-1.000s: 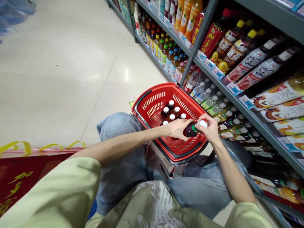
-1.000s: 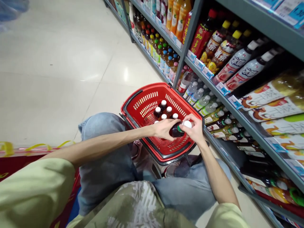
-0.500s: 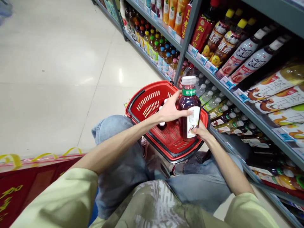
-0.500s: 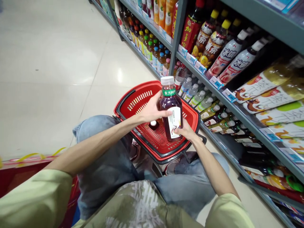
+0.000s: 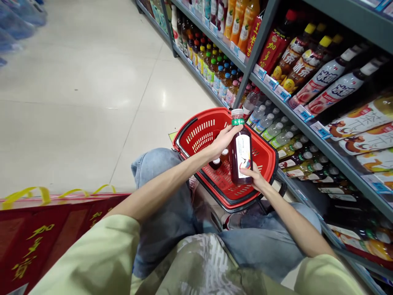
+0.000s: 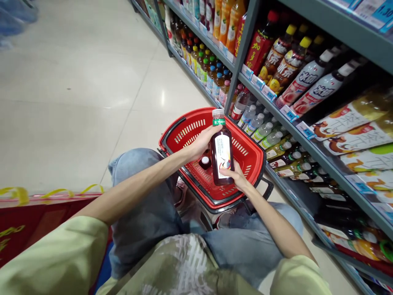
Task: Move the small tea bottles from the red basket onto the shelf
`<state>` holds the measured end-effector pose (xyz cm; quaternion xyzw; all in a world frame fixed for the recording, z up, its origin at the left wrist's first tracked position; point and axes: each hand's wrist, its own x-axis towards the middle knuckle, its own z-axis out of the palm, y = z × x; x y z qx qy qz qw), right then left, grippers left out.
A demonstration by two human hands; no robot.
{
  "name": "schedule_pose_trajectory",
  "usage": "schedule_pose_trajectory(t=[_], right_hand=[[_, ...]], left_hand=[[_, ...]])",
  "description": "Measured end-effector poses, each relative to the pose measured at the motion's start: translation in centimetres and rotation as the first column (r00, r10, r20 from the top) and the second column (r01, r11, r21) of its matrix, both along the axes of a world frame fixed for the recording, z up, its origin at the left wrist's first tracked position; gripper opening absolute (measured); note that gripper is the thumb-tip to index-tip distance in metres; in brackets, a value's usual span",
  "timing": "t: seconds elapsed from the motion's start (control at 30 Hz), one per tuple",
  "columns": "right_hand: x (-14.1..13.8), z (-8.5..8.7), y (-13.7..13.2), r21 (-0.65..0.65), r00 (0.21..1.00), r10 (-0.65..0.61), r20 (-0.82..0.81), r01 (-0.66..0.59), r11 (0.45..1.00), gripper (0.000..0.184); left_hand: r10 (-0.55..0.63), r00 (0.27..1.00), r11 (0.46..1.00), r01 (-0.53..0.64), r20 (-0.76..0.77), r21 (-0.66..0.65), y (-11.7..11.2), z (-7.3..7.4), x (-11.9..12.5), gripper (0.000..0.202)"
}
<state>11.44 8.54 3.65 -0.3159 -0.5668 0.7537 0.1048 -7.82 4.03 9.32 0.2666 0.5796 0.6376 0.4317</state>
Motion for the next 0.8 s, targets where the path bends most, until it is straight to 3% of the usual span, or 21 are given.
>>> schedule_pose_trajectory(t=[0.1, 0.17, 0.3, 0.4, 0.5, 0.57, 0.67, 0.73, 0.8], right_hand=[[-0.3, 0.2, 0.2, 0.088, 1.000, 0.009, 0.009, -0.010, 0.996, 0.068], [-0.6, 0.3, 0.2, 0.248, 1.000, 0.001, 0.024, -0.007, 0.969, 0.066], [-0.9, 0.0, 0.3, 0.604, 0.990, -0.073, 0.120, -0.014, 0.797, 0.071], [-0.7, -0.7, 0.2, 0.717, 0.972, -0.149, 0.183, -0.028, 0.697, 0.084], [-0.4, -0.8, 0.3, 0.762, 0.978, -0.142, 0.151, -0.024, 0.647, 0.093], [-0.2, -0.4, 0.5, 0.759, 0.993, -0.089, 0.083, -0.005, 0.651, 0.092], [-0.1, 0.9, 1.5, 0.691, 0.997, -0.056, -0.061, 0.083, 0.718, 0.087], [-0.2, 1.7, 2.2, 0.635, 0.989, -0.019, -0.146, 0.108, 0.765, 0.085], [-0.1, 2.3, 2.5, 0.617, 0.981, 0.080, -0.175, 0.046, 0.786, 0.087]], left_hand=[[-0.044, 0.995, 0.999, 0.043, 0.086, 0.017, 0.4, -0.1, -0.3, 0.035], [-0.046, 0.997, 0.999, 0.045, 0.066, 0.020, 0.5, 0.1, -0.6, 0.034], [0.042, 0.999, 0.999, -0.042, 0.030, 0.001, 0.4, 0.3, -1.0, 0.029], [0.100, 0.982, 0.995, -0.103, 0.159, 0.009, 0.3, 0.1, -1.0, 0.028], [0.151, 0.965, 0.985, -0.165, 0.214, 0.045, 0.2, 0.0, -1.1, 0.023], [0.150, 0.967, 0.966, -0.187, 0.204, 0.178, -0.1, 0.4, -1.4, 0.017], [0.028, 0.980, 0.887, -0.115, 0.197, 0.447, -0.8, 1.5, -2.1, 0.011], [-0.053, 0.978, 0.834, -0.068, 0.202, 0.548, -1.5, 2.5, -2.8, 0.013], [-0.086, 0.975, 0.802, -0.053, 0.204, 0.595, -2.1, 3.3, -3.5, 0.016]])
